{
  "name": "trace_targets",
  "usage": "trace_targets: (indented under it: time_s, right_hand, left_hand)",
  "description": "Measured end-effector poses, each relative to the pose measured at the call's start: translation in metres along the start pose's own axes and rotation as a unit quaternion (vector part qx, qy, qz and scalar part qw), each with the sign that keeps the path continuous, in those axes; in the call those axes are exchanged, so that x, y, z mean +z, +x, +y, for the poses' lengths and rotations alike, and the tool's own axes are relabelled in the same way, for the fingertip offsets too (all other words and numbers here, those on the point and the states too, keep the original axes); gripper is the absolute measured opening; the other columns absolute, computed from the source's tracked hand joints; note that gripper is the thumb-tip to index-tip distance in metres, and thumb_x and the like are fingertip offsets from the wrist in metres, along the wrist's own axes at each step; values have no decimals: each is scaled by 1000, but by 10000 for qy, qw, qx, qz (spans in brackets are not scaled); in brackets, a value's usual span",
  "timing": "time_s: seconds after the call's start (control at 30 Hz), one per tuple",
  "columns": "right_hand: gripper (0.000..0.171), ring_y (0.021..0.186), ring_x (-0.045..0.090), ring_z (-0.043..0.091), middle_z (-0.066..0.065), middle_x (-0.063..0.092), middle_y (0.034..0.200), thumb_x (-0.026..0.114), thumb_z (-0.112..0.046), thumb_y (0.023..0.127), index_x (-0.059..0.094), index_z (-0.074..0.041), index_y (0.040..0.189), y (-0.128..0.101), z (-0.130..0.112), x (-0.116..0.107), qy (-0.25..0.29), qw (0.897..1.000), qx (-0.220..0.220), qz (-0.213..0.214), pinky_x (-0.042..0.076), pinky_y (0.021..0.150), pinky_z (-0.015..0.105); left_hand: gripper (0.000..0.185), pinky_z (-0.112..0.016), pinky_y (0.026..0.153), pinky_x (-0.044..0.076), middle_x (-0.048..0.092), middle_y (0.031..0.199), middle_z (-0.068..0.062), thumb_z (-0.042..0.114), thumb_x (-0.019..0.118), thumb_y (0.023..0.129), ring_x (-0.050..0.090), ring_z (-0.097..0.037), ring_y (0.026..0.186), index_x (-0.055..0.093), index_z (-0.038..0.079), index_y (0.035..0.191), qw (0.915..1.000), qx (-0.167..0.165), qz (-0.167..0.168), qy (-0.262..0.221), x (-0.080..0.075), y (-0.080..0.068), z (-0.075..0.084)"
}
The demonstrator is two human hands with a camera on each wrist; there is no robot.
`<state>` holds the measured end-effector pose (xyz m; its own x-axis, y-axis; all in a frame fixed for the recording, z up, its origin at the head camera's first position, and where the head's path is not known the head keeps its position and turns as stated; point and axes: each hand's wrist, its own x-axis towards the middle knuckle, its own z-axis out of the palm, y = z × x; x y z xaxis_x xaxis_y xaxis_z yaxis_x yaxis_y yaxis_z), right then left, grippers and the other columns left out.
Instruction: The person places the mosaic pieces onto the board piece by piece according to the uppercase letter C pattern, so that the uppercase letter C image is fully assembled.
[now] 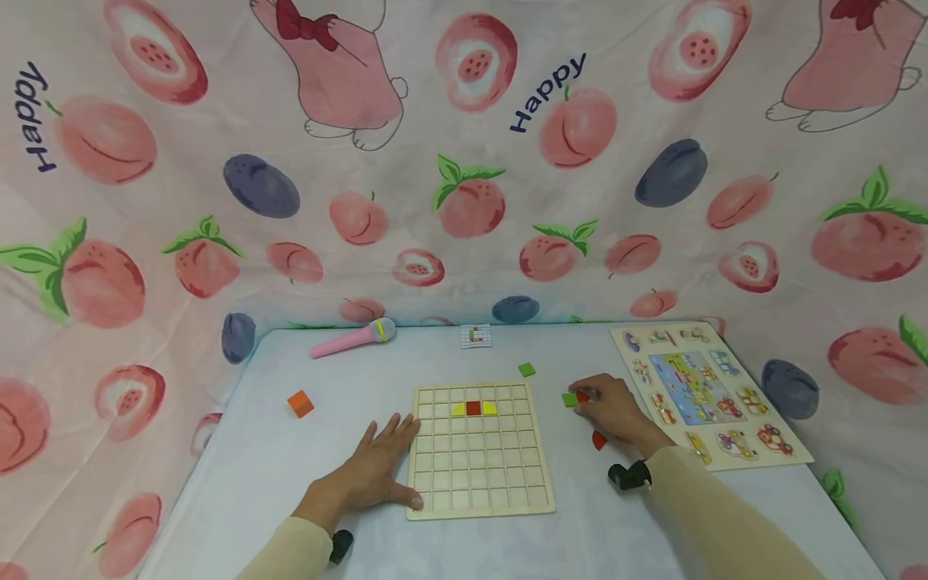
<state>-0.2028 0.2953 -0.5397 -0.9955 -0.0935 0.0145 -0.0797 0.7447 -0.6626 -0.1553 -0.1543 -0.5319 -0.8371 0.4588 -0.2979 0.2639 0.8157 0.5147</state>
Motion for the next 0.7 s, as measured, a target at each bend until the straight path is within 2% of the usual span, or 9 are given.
trace_targets:
  time_s: [0.13,0.3,0.5,0.7]
  right_hand:
    - [27,121,53,49,24,66,129,77,-14,91,78,-7,118,4,-6,7,-224,9994,-10,264,42,101,68]
    - [30,125,51,46,22,64,135,76,-18,95,77,-10,124,10,-11,13,-254,9989,345,168,36,106,70]
    - [30,123,54,43,21,66,133,77,-17,94,77,-9,123,10,-12,13,-240,9986,427,197,42,104,64]
    - [32,123,58,42,20,69,132,74,-17,96,76,-10,127,13,-16,13,259,9984,357,359,48,105,60]
  left_hand:
    - [135,-55,135,-6,15,178,-3,63,91,64,2,-27,166,22,15,170,10000,-39,-14,22,0,-1,0]
    - [135,-55,134,-6,15,178,-4,63,91,65,2,-28,166,23,14,170,10000,-7,-10,-24,0,-1,0]
    - [135,-55,135,-5,16,178,-5,63,91,64,3,-28,166,23,14,169,10000,15,10,12,1,0,0]
    - [136,-55,135,-6,15,178,-4,65,90,64,2,-27,166,22,14,170,10000,29,44,74,2,0,-2]
